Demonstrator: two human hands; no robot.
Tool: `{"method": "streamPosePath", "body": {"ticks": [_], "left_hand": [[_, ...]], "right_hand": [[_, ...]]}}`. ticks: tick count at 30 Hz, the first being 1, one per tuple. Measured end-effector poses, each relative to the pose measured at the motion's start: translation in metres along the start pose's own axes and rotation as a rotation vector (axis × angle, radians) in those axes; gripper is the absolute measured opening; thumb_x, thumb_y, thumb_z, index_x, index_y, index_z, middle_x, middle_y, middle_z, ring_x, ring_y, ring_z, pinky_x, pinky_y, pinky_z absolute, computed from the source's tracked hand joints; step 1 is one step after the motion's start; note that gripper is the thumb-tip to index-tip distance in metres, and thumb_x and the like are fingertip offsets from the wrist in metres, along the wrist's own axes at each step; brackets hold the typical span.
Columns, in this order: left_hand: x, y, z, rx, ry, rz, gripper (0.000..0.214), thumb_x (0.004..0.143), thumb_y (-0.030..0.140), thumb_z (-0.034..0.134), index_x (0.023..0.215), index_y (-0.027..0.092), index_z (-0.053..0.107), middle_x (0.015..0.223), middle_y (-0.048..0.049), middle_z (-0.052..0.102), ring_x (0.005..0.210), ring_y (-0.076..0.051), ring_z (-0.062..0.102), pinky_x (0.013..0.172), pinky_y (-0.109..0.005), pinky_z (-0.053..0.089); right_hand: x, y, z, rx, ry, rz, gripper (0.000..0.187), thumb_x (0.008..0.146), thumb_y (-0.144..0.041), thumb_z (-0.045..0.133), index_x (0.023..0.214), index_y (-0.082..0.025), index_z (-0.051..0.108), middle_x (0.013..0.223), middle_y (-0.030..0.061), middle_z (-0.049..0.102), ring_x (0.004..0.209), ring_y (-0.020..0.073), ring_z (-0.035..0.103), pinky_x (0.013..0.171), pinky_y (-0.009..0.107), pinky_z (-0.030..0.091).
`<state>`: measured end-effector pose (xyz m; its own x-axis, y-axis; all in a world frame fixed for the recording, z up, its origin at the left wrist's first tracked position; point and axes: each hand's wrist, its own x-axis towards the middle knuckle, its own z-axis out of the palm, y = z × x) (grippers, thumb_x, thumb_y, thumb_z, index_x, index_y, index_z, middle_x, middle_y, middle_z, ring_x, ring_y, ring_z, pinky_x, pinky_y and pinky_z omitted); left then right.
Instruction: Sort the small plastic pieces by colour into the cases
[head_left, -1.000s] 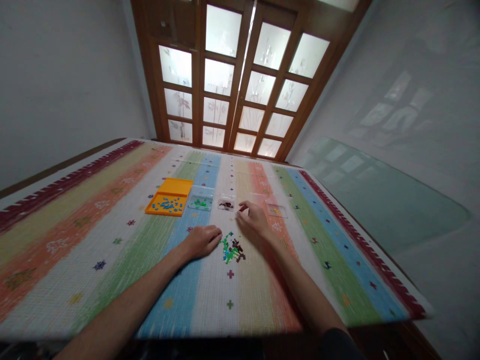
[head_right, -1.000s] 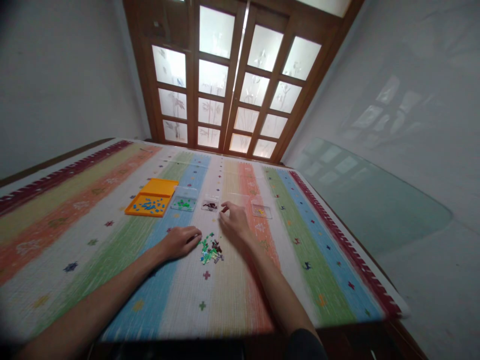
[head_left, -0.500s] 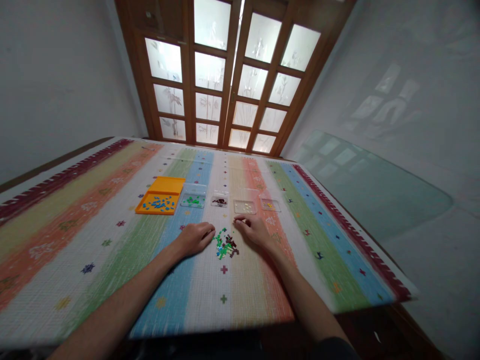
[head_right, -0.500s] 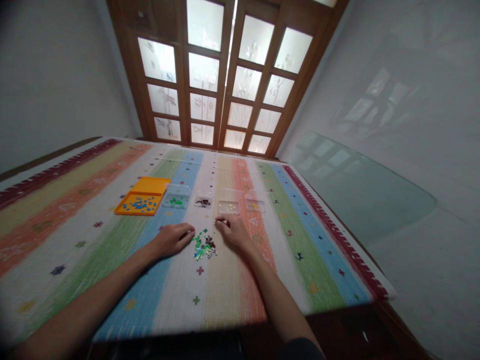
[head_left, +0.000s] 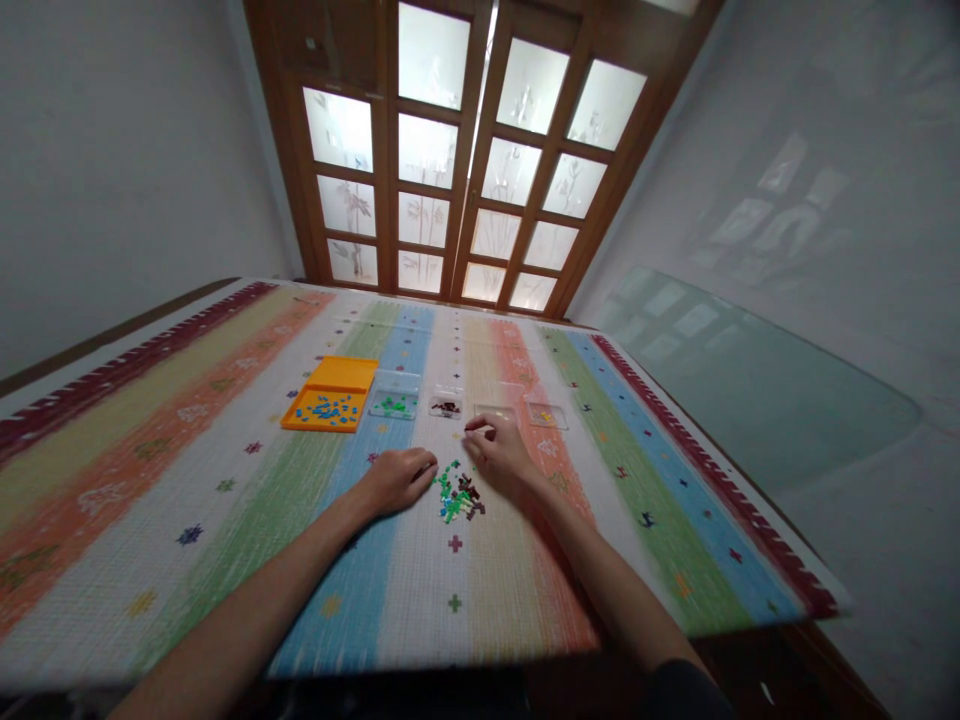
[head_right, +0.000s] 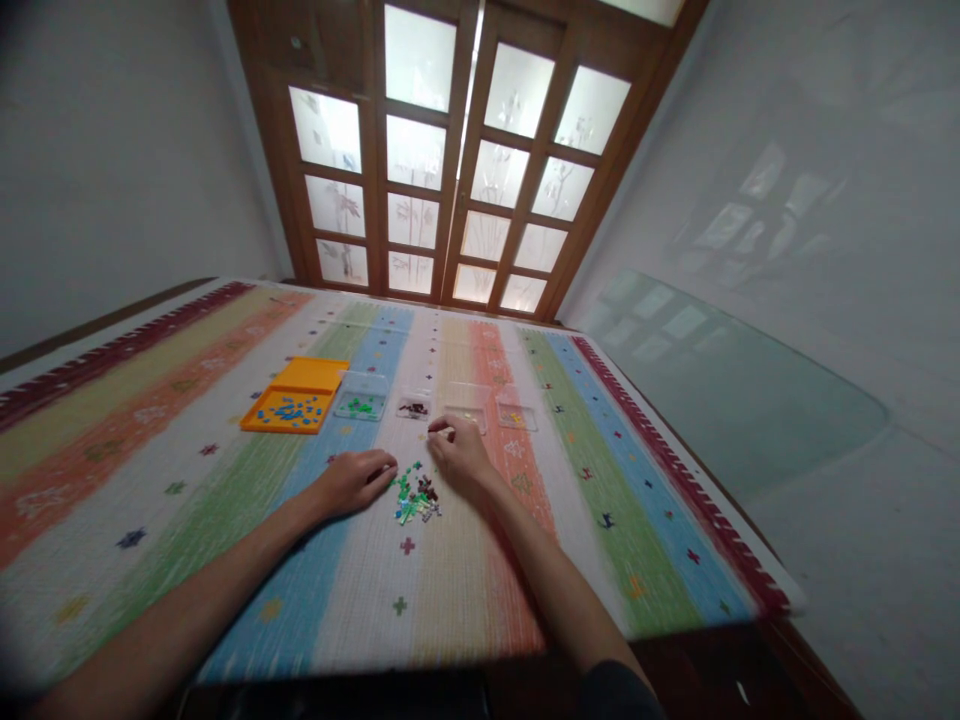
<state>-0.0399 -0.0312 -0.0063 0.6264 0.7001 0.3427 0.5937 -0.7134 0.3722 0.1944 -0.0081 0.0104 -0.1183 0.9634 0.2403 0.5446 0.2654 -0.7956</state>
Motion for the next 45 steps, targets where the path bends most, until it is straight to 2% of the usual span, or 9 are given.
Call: {"method": "streamPosePath", "body": {"ticks": [8,12,16,21,26,30,33,36,45], "left_hand": [[-0.001,0.0,0.0,-0.01,-0.007,-0.015,0.022,0.099,0.028,0.046,0.092,0.02,0.065,0.085,-0.0051,0.072,0.075,-0.018,0.068,0.068,-0.026,0.046],[-0.001,0.0,0.0,0.0,-0.016,-0.009,0.022,0.1,0.028,0.045,0.093,0.02,0.065,0.087,-0.0051,0.072,0.077,-0.018,0.068,0.069,-0.026,0.047],[-0.001,0.001,0.0,0.009,-0.02,-0.005,0.023,0.1,0.028,0.045,0.092,0.019,0.065,0.086,-0.0052,0.071,0.076,-0.018,0.067,0.068,-0.026,0.046],[-0.001,0.002,-0.001,0.004,-0.01,-0.006,0.025,0.1,0.029,0.044,0.092,0.02,0.066,0.085,-0.0051,0.071,0.075,-0.017,0.066,0.068,-0.026,0.047],[-0.001,0.0,0.0,-0.01,-0.006,-0.006,0.024,0.1,0.029,0.045,0.092,0.02,0.066,0.086,-0.0052,0.072,0.076,-0.018,0.067,0.068,-0.026,0.047],[-0.001,0.0,0.0,-0.015,-0.002,-0.008,0.023,0.1,0.028,0.046,0.093,0.02,0.066,0.086,-0.0052,0.072,0.076,-0.018,0.068,0.068,-0.026,0.047],[-0.001,0.001,0.0,-0.017,-0.003,-0.009,0.023,0.1,0.028,0.046,0.093,0.02,0.066,0.086,-0.0053,0.072,0.077,-0.018,0.068,0.069,-0.026,0.047],[-0.001,0.002,0.0,-0.009,-0.007,-0.015,0.022,0.099,0.027,0.046,0.092,0.019,0.066,0.087,-0.0054,0.073,0.077,-0.018,0.068,0.069,-0.027,0.047],[-0.001,0.001,0.001,0.005,-0.005,-0.018,0.02,0.099,0.027,0.048,0.092,0.019,0.066,0.087,-0.0056,0.073,0.078,-0.019,0.069,0.069,-0.027,0.046]], "right_hand": [[0.044,-0.006,0.012,-0.353,0.118,-0.105,0.016,0.084,-0.017,0.063,0.09,-0.021,0.076,0.087,0.0045,0.078,0.076,0.0188,0.068,0.078,0.029,0.051],[0.052,-0.006,0.02,-0.411,0.1,-0.085,0.017,0.087,-0.016,0.064,0.095,-0.021,0.077,0.096,0.008,0.079,0.089,0.0227,0.071,0.082,0.032,0.051],[0.053,-0.004,0.017,-0.39,0.057,-0.089,0.02,0.088,-0.015,0.062,0.098,-0.022,0.079,0.098,0.0076,0.08,0.089,0.0228,0.073,0.083,0.033,0.053],[0.041,-0.001,-0.008,-0.325,-0.018,-0.234,0.024,0.083,-0.01,0.064,0.096,-0.023,0.079,0.098,0.0057,0.08,0.087,0.021,0.072,0.083,0.032,0.053],[0.016,-0.001,-0.032,-0.297,-0.278,-0.335,0.016,0.083,-0.014,0.068,0.093,-0.018,0.079,0.086,0.0053,0.075,0.07,0.015,0.063,0.073,0.027,0.048],[-0.007,-0.001,-0.038,-0.254,-0.445,-0.3,0.017,0.083,-0.012,0.067,0.091,-0.019,0.08,0.083,0.003,0.07,0.066,0.0122,0.058,0.065,0.023,0.044],[-0.022,-0.001,-0.036,-0.216,-0.487,-0.239,0.025,0.078,-0.007,0.068,0.096,-0.02,0.08,0.085,0.0022,0.068,0.066,0.0116,0.057,0.063,0.022,0.043],[-0.031,-0.004,-0.033,-0.177,-0.498,-0.223,0.025,0.081,-0.013,0.07,0.102,-0.022,0.08,0.088,0.0024,0.066,0.068,0.0118,0.058,0.063,0.022,0.044],[-0.032,-0.006,-0.029,-0.181,-0.509,-0.207,0.029,0.085,-0.011,0.066,0.107,-0.023,0.08,0.089,0.0025,0.065,0.07,0.012,0.059,0.065,0.022,0.046]]}}
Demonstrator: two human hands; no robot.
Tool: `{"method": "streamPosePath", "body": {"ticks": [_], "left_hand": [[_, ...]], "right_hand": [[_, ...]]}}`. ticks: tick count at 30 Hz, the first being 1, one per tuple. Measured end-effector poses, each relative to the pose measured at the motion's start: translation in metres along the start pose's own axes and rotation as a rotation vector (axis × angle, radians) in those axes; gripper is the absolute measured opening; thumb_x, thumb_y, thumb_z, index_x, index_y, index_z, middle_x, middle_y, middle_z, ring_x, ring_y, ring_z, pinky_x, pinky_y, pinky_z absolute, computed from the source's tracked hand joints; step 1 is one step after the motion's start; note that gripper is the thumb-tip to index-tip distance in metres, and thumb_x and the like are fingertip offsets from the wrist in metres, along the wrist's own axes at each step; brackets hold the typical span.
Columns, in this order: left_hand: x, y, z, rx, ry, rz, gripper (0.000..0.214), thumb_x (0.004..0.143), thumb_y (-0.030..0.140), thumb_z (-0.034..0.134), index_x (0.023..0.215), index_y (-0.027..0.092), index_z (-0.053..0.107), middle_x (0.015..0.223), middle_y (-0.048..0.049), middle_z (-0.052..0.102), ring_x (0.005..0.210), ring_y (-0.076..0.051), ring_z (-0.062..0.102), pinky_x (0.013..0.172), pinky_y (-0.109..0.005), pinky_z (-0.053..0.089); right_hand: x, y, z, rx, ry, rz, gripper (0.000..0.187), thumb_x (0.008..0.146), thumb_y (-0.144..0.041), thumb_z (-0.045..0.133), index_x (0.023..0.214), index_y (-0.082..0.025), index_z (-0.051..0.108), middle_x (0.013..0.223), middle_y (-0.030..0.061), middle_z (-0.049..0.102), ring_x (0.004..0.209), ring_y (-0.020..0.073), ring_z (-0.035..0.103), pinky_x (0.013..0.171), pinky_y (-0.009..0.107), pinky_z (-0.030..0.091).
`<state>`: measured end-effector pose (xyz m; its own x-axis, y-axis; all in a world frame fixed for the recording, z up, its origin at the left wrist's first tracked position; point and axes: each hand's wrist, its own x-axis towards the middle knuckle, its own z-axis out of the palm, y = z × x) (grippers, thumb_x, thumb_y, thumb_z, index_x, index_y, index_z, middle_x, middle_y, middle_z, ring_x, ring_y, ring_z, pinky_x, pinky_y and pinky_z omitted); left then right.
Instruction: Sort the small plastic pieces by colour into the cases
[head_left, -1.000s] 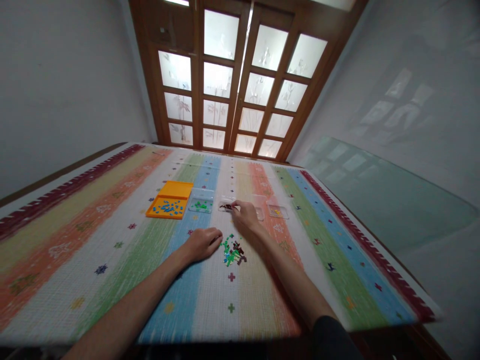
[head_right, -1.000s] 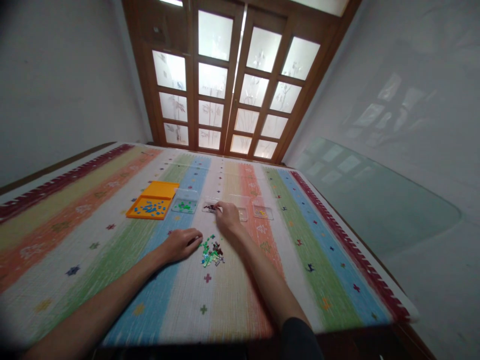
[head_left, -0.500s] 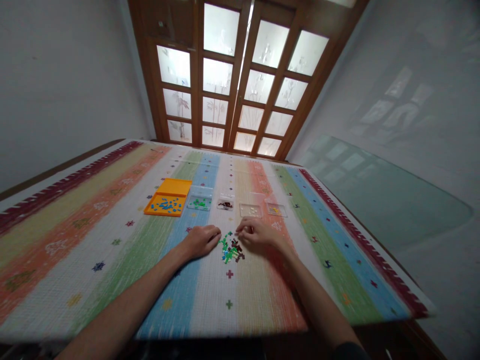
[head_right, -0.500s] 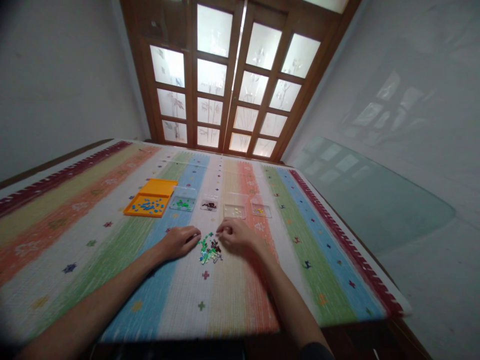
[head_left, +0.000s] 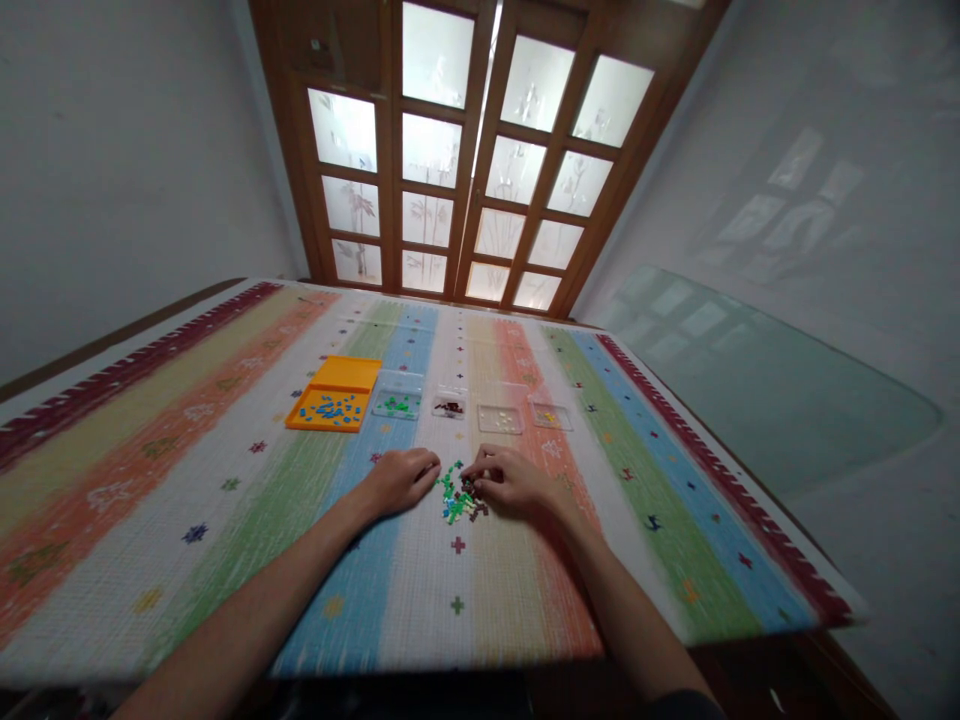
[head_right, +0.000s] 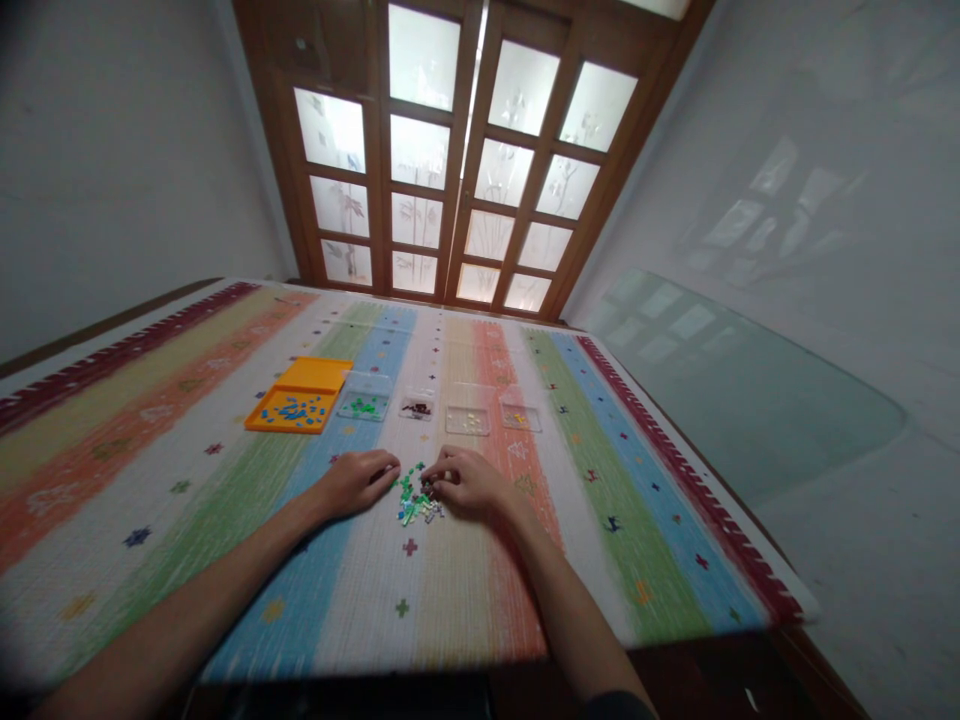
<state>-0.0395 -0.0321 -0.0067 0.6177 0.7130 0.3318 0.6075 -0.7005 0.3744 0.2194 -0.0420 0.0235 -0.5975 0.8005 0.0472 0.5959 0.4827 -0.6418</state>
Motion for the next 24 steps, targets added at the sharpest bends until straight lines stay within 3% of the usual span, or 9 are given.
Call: {"method": "streamPosePath", "body": {"ticks": [10,24], "left_hand": [[0.0001,0.0009,-0.0011,-0.002,-0.012,-0.006,0.023,0.1,0.028,0.046,0.094,0.019,0.067,0.089,-0.0056,0.074,0.08,-0.019,0.07,0.069,-0.027,0.047],[0.0,0.0004,-0.0005,-0.01,-0.002,-0.002,0.022,0.099,0.027,0.047,0.092,0.019,0.067,0.085,-0.0047,0.073,0.075,-0.017,0.067,0.068,-0.026,0.045]], "right_hand": [[0.003,0.0049,-0.0016,-0.028,-0.024,-0.024,0.021,0.086,-0.006,0.065,0.094,-0.017,0.08,0.09,0.0051,0.067,0.08,0.0152,0.064,0.075,0.025,0.049],[0.0028,0.0034,0.0003,-0.035,-0.034,-0.033,0.019,0.088,-0.011,0.069,0.097,-0.021,0.081,0.09,0.0041,0.067,0.079,0.0143,0.064,0.074,0.023,0.048]]}}
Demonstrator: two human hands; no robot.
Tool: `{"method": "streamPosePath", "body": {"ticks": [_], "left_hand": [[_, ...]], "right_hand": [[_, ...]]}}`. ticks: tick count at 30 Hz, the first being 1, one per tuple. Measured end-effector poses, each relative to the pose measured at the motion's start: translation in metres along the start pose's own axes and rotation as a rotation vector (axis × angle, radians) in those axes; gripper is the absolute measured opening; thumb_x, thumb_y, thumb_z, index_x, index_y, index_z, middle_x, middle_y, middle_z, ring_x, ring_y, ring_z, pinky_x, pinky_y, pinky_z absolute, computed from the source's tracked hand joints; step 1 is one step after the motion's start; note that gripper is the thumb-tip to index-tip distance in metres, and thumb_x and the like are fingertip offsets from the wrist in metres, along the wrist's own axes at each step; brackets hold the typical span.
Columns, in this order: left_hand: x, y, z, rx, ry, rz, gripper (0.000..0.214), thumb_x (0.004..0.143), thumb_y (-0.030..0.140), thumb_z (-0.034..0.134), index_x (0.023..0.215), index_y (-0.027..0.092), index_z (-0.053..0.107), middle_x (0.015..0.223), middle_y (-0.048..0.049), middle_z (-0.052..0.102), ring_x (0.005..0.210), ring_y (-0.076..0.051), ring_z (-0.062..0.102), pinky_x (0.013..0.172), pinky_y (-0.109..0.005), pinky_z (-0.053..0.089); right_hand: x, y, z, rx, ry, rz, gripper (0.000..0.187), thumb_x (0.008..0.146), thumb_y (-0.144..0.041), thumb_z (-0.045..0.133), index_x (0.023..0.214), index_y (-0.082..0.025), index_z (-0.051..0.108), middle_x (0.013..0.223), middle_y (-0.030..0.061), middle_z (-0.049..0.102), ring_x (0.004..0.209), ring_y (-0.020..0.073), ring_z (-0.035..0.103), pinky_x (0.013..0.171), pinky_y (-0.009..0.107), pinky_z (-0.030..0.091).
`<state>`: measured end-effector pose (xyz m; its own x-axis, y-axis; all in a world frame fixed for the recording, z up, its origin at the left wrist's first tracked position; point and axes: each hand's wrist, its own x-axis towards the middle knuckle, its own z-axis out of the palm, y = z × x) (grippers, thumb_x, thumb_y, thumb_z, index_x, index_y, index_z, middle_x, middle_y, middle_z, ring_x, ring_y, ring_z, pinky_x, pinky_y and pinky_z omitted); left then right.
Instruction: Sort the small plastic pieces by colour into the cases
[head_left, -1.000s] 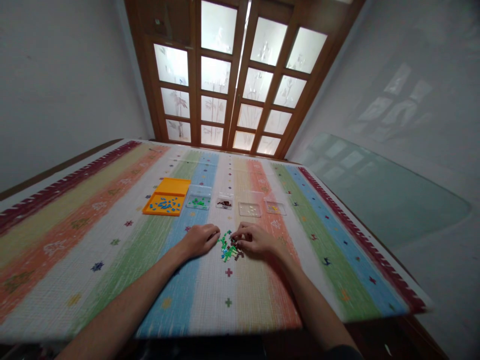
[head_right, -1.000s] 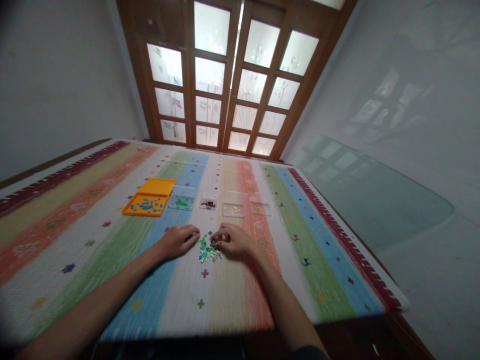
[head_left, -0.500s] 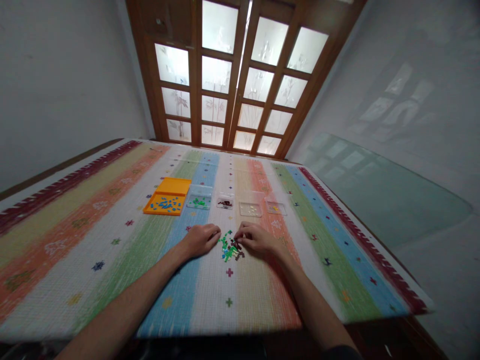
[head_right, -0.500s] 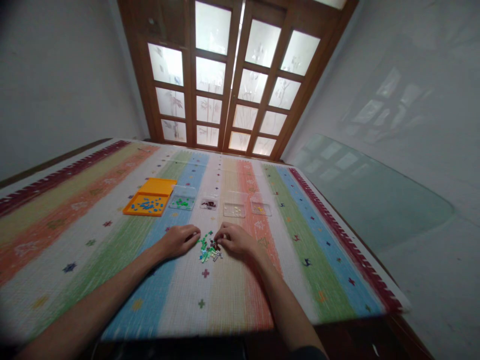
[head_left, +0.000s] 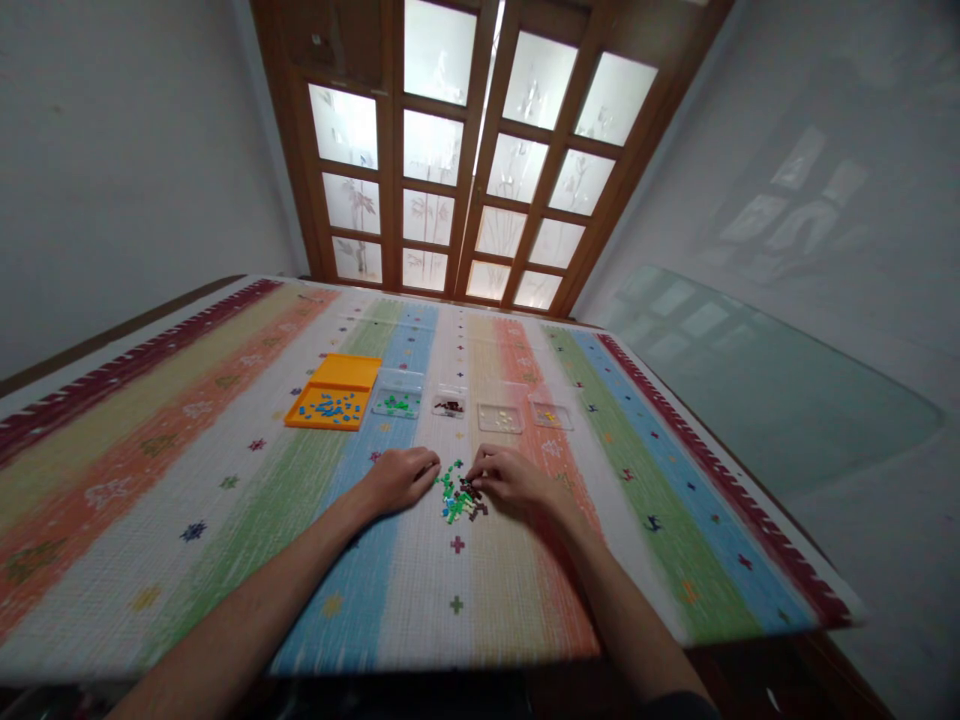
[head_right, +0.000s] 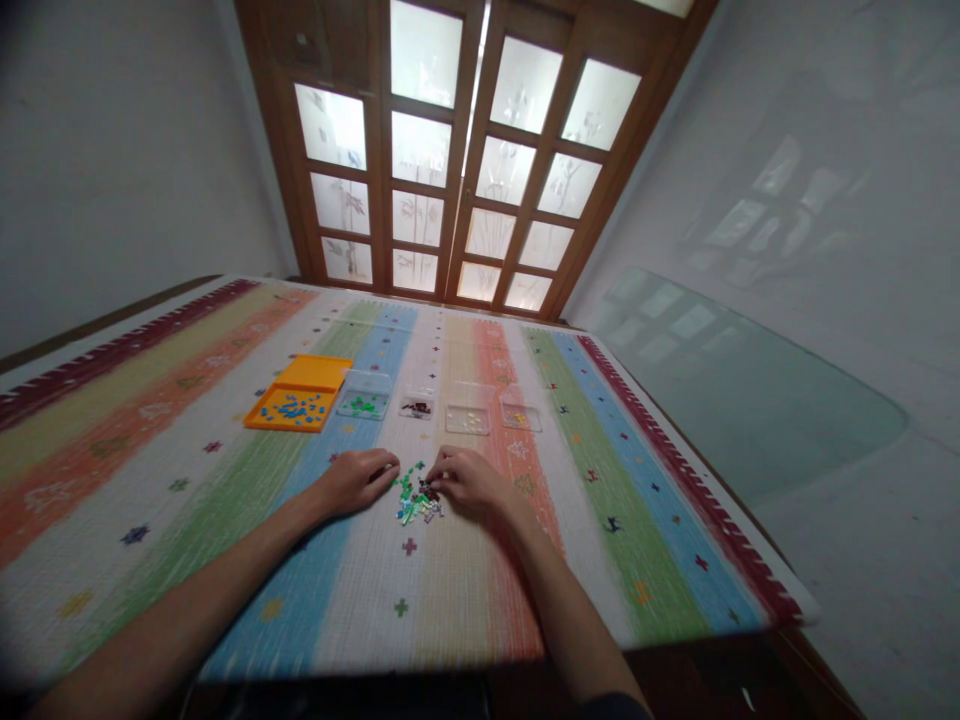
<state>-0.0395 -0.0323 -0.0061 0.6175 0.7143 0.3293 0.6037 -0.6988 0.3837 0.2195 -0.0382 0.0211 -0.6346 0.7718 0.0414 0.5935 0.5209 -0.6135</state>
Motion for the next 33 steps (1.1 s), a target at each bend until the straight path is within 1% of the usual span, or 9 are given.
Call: {"method": "streamPosePath", "body": {"ticks": [10,14,17,22,24,28,30,33], "left_hand": [[0.0,0.0,0.0,0.01,-0.009,0.002,0.023,0.099,0.027,0.046,0.093,0.019,0.066,0.086,-0.0053,0.072,0.077,-0.018,0.067,0.068,-0.026,0.046],[0.0,0.0,-0.001,0.003,-0.01,0.008,0.023,0.099,0.027,0.046,0.092,0.019,0.066,0.086,-0.0052,0.072,0.077,-0.018,0.068,0.069,-0.026,0.046],[0.0,0.0,-0.001,0.007,-0.014,0.002,0.022,0.099,0.028,0.047,0.092,0.019,0.066,0.085,-0.005,0.072,0.076,-0.018,0.068,0.069,-0.026,0.045],[0.001,0.001,-0.001,0.015,-0.022,-0.014,0.023,0.099,0.028,0.046,0.092,0.02,0.066,0.085,-0.005,0.071,0.077,-0.018,0.067,0.068,-0.026,0.045],[0.001,0.002,-0.002,0.015,-0.026,-0.018,0.023,0.099,0.029,0.046,0.093,0.02,0.066,0.087,-0.0052,0.072,0.078,-0.018,0.067,0.069,-0.026,0.045],[0.0,0.002,-0.002,0.012,-0.025,-0.017,0.024,0.1,0.029,0.045,0.094,0.02,0.066,0.087,-0.0053,0.072,0.077,-0.018,0.067,0.068,-0.026,0.045],[0.0,0.002,-0.002,0.014,-0.024,-0.013,0.024,0.1,0.029,0.045,0.093,0.02,0.066,0.086,-0.0053,0.071,0.077,-0.019,0.067,0.068,-0.026,0.045],[0.0,0.001,-0.001,0.019,-0.02,-0.006,0.023,0.1,0.029,0.045,0.093,0.02,0.066,0.087,-0.0051,0.071,0.077,-0.018,0.067,0.068,-0.026,0.045]], "right_hand": [[0.001,0.004,0.006,0.02,0.053,-0.006,0.015,0.086,-0.005,0.066,0.087,-0.017,0.075,0.089,0.0038,0.067,0.081,0.0147,0.062,0.074,0.024,0.046],[0.002,0.002,0.005,0.028,0.07,0.007,0.013,0.087,-0.006,0.064,0.085,-0.017,0.072,0.09,0.0039,0.066,0.081,0.0153,0.062,0.074,0.025,0.046],[0.0,-0.001,0.004,0.052,0.106,0.013,0.01,0.089,-0.011,0.062,0.086,-0.017,0.07,0.09,0.0036,0.066,0.082,0.0155,0.061,0.075,0.025,0.045],[0.002,-0.008,0.002,0.042,0.161,0.135,0.007,0.09,-0.015,0.061,0.089,-0.017,0.068,0.082,0.0014,0.067,0.075,0.0148,0.059,0.07,0.024,0.043],[0.007,-0.008,0.0,-0.007,0.188,0.151,0.007,0.09,-0.016,0.062,0.088,-0.017,0.068,0.082,0.0018,0.068,0.074,0.0151,0.059,0.069,0.024,0.042],[0.025,-0.004,-0.007,-0.089,0.252,0.085,0.007,0.09,-0.016,0.063,0.087,-0.017,0.069,0.085,0.0042,0.071,0.077,0.0165,0.061,0.073,0.026,0.044],[0.037,-0.001,-0.009,-0.119,0.32,0.065,0.007,0.09,-0.016,0.063,0.087,-0.018,0.069,0.086,0.005,0.072,0.079,0.0172,0.063,0.075,0.027,0.045],[0.057,0.003,-0.009,-0.154,0.433,0.087,0.008,0.093,-0.019,0.063,0.089,-0.018,0.07,0.089,0.0062,0.073,0.081,0.0179,0.064,0.077,0.028,0.046]]}}
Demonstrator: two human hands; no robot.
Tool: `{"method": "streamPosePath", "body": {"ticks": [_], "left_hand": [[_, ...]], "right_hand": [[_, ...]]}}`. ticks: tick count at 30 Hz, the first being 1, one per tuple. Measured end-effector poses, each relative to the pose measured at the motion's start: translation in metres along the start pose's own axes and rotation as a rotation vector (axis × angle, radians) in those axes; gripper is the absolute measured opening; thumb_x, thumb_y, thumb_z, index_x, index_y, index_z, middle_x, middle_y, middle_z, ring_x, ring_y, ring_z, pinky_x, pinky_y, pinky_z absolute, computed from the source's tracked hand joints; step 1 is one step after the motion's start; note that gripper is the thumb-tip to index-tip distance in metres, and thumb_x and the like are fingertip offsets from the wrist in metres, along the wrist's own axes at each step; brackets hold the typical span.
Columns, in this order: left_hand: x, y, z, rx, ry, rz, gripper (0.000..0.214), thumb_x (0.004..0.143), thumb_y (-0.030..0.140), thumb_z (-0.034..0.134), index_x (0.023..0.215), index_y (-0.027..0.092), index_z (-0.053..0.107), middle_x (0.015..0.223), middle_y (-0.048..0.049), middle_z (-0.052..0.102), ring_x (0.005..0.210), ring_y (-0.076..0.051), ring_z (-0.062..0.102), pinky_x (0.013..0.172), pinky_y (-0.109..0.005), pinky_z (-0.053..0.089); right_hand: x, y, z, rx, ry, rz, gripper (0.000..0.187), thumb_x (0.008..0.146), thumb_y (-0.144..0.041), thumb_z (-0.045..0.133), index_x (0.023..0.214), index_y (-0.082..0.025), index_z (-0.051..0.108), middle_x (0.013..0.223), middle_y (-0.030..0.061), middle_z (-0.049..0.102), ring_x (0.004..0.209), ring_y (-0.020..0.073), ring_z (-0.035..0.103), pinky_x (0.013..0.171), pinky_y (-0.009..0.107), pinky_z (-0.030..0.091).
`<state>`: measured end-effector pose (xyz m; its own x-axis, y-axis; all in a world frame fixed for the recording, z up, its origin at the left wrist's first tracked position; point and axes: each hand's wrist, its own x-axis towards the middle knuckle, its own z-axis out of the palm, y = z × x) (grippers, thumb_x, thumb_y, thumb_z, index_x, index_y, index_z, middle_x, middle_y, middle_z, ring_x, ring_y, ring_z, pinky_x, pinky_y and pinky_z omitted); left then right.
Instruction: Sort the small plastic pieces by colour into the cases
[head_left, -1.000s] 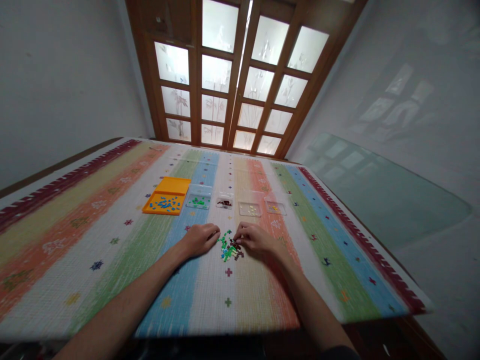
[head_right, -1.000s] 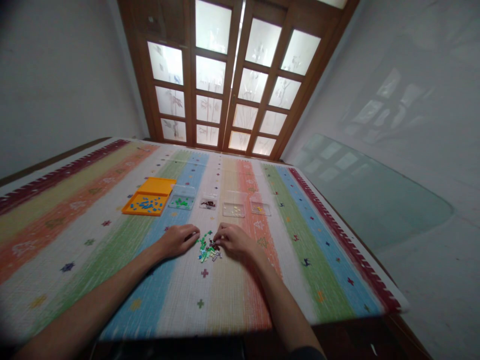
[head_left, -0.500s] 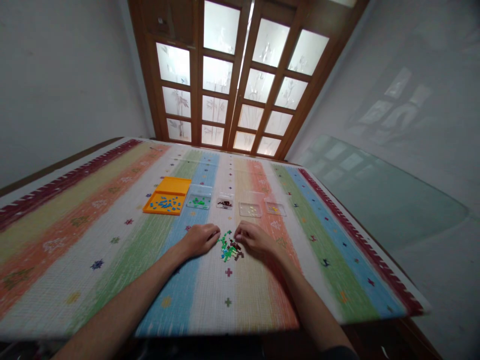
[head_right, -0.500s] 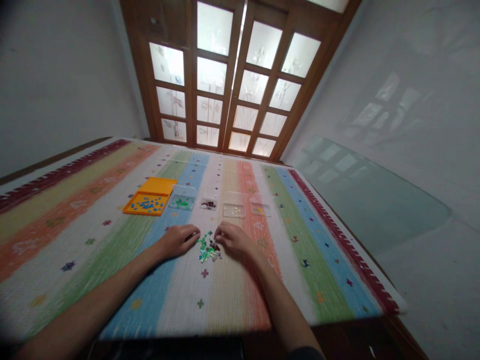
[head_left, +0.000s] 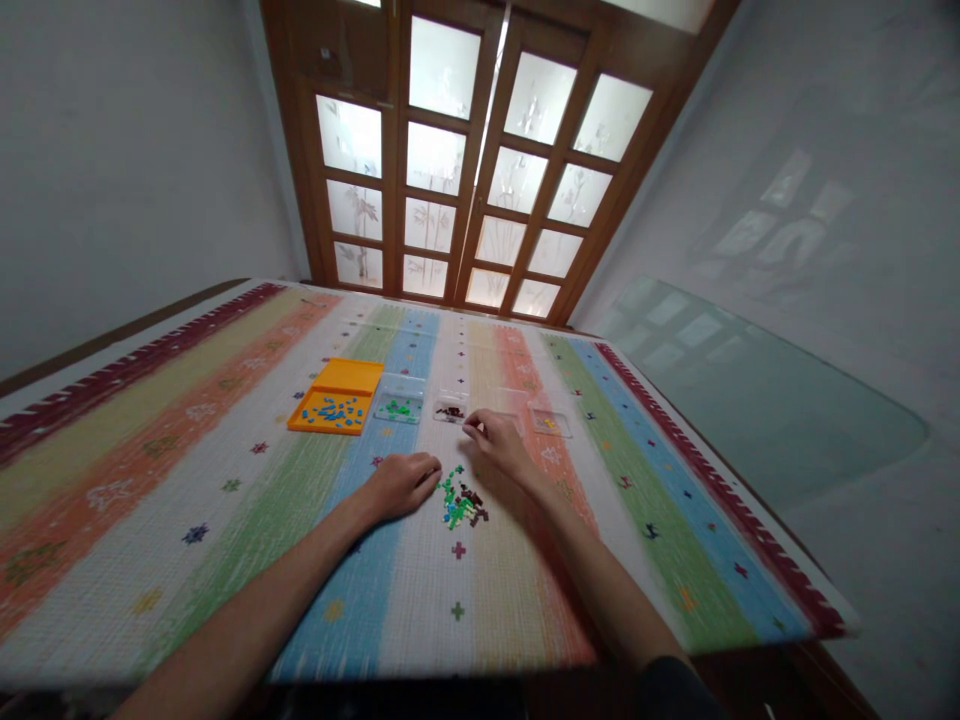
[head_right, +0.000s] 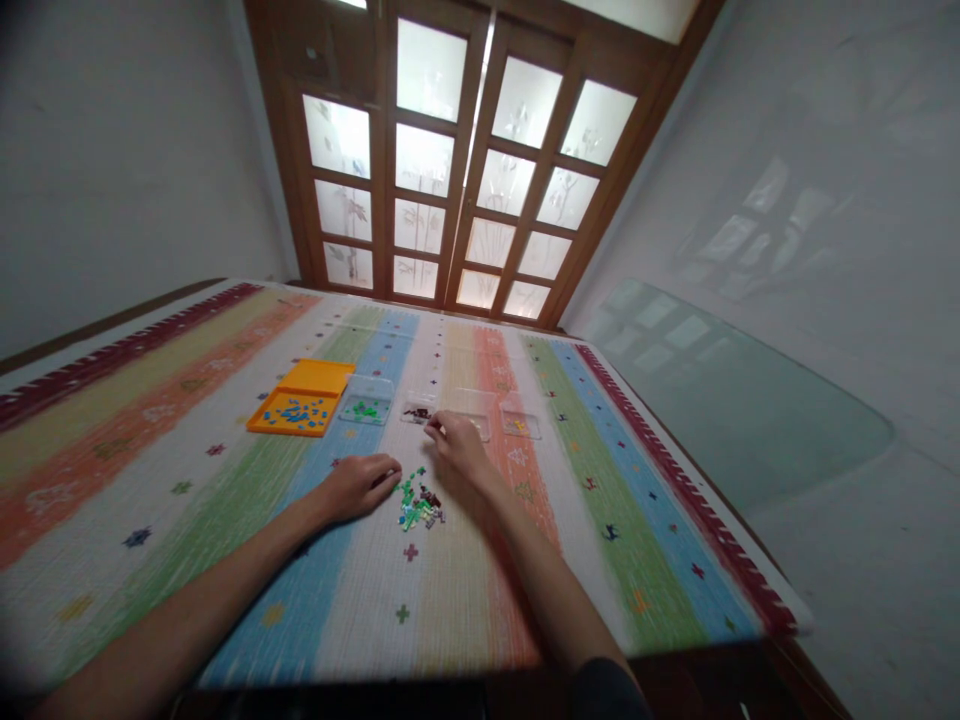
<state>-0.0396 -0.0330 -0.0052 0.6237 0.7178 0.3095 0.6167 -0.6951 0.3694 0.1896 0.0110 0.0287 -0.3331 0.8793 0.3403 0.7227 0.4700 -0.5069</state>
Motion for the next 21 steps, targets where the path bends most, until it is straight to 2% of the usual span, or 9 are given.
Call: {"method": "streamPosePath", "body": {"ticks": [4,10,18,21], "left_hand": [[0.0,-0.001,0.001,-0.015,-0.003,0.01,0.021,0.1,0.026,0.046,0.093,0.019,0.065,0.088,-0.0051,0.071,0.078,-0.019,0.068,0.069,-0.027,0.046],[0.0,-0.002,0.002,0.0,0.002,0.011,0.022,0.1,0.028,0.045,0.091,0.02,0.064,0.086,-0.0047,0.071,0.077,-0.018,0.067,0.068,-0.026,0.046],[-0.001,-0.003,0.004,-0.014,0.019,0.025,0.021,0.099,0.027,0.045,0.091,0.02,0.063,0.086,-0.0042,0.071,0.076,-0.017,0.067,0.068,-0.026,0.046],[-0.001,-0.003,0.004,-0.016,0.018,0.026,0.021,0.099,0.027,0.045,0.091,0.02,0.064,0.086,-0.0045,0.071,0.076,-0.017,0.067,0.069,-0.026,0.046]], "right_hand": [[0.02,0.001,0.014,-0.07,0.088,0.055,0.011,0.095,-0.023,0.062,0.092,-0.019,0.072,0.093,0.007,0.073,0.085,0.0183,0.065,0.078,0.028,0.046],[0.032,-0.004,0.023,-0.211,0.114,0.199,0.017,0.097,-0.024,0.06,0.094,-0.019,0.076,0.095,0.0098,0.073,0.086,0.0199,0.066,0.074,0.027,0.044],[0.026,-0.002,0.018,-0.172,0.132,0.244,0.021,0.097,-0.022,0.06,0.109,-0.02,0.076,0.103,0.0129,0.075,0.091,0.0239,0.068,0.079,0.031,0.048],[0.022,0.0,0.013,-0.145,0.148,0.224,0.019,0.095,-0.022,0.06,0.107,-0.02,0.075,0.103,0.0117,0.075,0.092,0.0236,0.068,0.081,0.032,0.049]]}}
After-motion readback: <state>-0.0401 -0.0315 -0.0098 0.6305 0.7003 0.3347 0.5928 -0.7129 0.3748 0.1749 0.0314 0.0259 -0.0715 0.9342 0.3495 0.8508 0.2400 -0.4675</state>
